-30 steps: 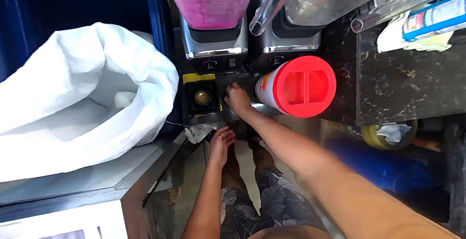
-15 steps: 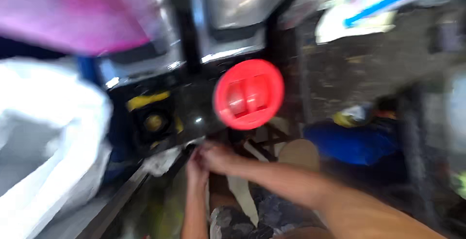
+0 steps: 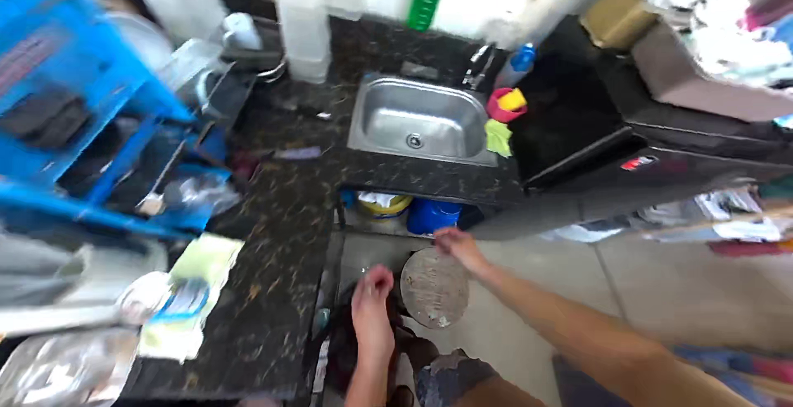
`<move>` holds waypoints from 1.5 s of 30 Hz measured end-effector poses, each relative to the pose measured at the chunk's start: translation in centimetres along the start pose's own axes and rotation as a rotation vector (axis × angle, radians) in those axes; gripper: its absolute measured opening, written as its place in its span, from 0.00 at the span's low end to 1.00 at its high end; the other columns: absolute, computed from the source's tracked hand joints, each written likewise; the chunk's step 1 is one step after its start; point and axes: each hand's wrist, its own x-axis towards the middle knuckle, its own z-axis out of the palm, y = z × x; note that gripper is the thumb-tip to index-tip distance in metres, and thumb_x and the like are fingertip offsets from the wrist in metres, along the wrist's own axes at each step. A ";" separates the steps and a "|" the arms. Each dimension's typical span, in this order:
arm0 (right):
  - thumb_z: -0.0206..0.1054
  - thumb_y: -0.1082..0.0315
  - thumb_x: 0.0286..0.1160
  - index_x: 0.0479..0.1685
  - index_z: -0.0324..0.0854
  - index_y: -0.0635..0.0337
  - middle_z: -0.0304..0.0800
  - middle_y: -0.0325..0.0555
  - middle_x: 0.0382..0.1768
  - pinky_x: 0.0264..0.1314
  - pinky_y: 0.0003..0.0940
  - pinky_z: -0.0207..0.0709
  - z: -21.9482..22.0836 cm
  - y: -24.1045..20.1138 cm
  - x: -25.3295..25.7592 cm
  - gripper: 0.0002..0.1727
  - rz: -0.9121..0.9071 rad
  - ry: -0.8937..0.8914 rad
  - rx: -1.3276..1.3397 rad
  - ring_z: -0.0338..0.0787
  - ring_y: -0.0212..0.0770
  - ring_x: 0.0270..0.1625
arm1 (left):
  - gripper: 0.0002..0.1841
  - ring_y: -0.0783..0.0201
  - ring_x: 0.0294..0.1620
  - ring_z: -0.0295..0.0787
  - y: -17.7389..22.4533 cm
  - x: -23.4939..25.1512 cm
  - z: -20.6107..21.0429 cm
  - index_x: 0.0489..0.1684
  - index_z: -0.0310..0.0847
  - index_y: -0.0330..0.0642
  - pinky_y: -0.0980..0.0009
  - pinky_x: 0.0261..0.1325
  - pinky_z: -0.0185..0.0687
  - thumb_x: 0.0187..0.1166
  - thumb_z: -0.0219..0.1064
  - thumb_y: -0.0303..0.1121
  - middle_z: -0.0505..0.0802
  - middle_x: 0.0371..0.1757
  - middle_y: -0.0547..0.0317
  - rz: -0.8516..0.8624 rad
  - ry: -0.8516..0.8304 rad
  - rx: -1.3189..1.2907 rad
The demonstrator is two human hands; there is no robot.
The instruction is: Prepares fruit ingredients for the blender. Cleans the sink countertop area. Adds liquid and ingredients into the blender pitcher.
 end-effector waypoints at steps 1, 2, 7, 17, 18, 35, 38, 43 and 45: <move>0.57 0.65 0.89 0.70 0.77 0.70 0.89 0.59 0.54 0.56 0.45 0.88 -3.1 -2.2 1.9 0.20 -0.071 0.094 0.003 0.92 0.46 0.50 | 0.25 0.57 0.60 0.89 2.9 3.3 4.2 0.66 0.76 0.26 0.59 0.68 0.83 0.95 0.38 0.38 0.90 0.58 0.44 0.016 -0.074 0.025; 0.58 0.64 0.88 0.69 0.78 0.70 0.90 0.59 0.54 0.57 0.46 0.88 -6.2 -3.8 4.0 0.20 -0.130 0.187 -0.016 0.92 0.48 0.51 | 0.26 0.54 0.65 0.87 5.3 6.5 8.2 0.74 0.71 0.27 0.58 0.71 0.82 0.97 0.38 0.41 0.88 0.65 0.42 -0.003 -0.124 0.047; 0.65 0.61 0.82 0.69 0.82 0.61 0.89 0.63 0.59 0.64 0.67 0.81 -20.3 -7.8 17.7 0.21 -0.244 0.542 -0.323 0.90 0.61 0.60 | 0.34 0.47 0.83 0.72 9.0 16.9 17.5 0.92 0.51 0.44 0.47 0.79 0.73 0.94 0.37 0.57 0.69 0.87 0.44 -0.140 -0.142 -0.035; 0.74 0.64 0.73 0.61 0.85 0.65 0.86 0.71 0.62 0.70 0.76 0.73 -26.6 -5.9 30.5 0.20 -0.153 0.538 -0.647 0.83 0.73 0.69 | 0.52 0.38 0.91 0.59 3.5 16.8 13.5 0.95 0.49 0.46 0.38 0.88 0.58 0.79 0.14 0.74 0.64 0.91 0.38 -0.395 -0.487 -0.567; 0.75 0.65 0.72 0.61 0.84 0.65 0.87 0.71 0.60 0.68 0.77 0.73 -27.2 -6.1 30.3 0.21 -0.152 0.519 -0.614 0.85 0.73 0.66 | 0.52 0.38 0.91 0.58 3.4 16.9 14.1 0.95 0.49 0.48 0.38 0.87 0.58 0.79 0.14 0.74 0.63 0.91 0.38 -0.401 -0.486 -0.572; 0.62 0.57 0.87 0.68 0.86 0.55 0.86 0.60 0.58 0.68 0.60 0.81 -22.9 -7.8 16.8 0.19 -0.460 0.269 -0.550 0.87 0.57 0.61 | 0.42 0.43 0.87 0.68 3.8 14.9 20.1 0.98 0.34 0.57 0.44 0.79 0.75 0.87 0.33 0.68 0.59 0.94 0.46 -0.167 -0.420 0.118; 0.61 0.59 0.87 0.69 0.85 0.56 0.83 0.67 0.60 0.72 0.64 0.77 -27.7 -8.6 21.2 0.19 -0.428 0.451 -0.642 0.84 0.64 0.66 | 0.36 0.44 0.81 0.76 3.0 14.5 16.0 0.96 0.44 0.47 0.48 0.79 0.75 0.92 0.40 0.56 0.73 0.86 0.41 -0.168 -0.415 0.106; 0.64 0.60 0.84 0.78 0.81 0.47 0.79 0.70 0.73 0.71 0.83 0.62 -30.6 -5.1 28.6 0.23 -0.236 0.383 -0.861 0.72 0.78 0.77 | 0.09 0.67 0.30 0.82 2.3 13.7 11.6 0.33 0.71 0.42 0.67 0.41 0.85 0.75 0.68 0.21 0.82 0.28 0.62 -0.035 -0.103 0.445; 0.62 0.58 0.85 0.78 0.80 0.48 0.79 0.65 0.75 0.74 0.81 0.61 -29.9 -5.4 27.8 0.24 -0.224 0.453 -0.826 0.72 0.76 0.79 | 0.16 0.70 0.21 0.73 1.9 12.3 8.9 0.18 0.66 0.46 0.72 0.29 0.74 0.65 0.68 0.17 0.76 0.18 0.66 -0.003 -0.057 0.554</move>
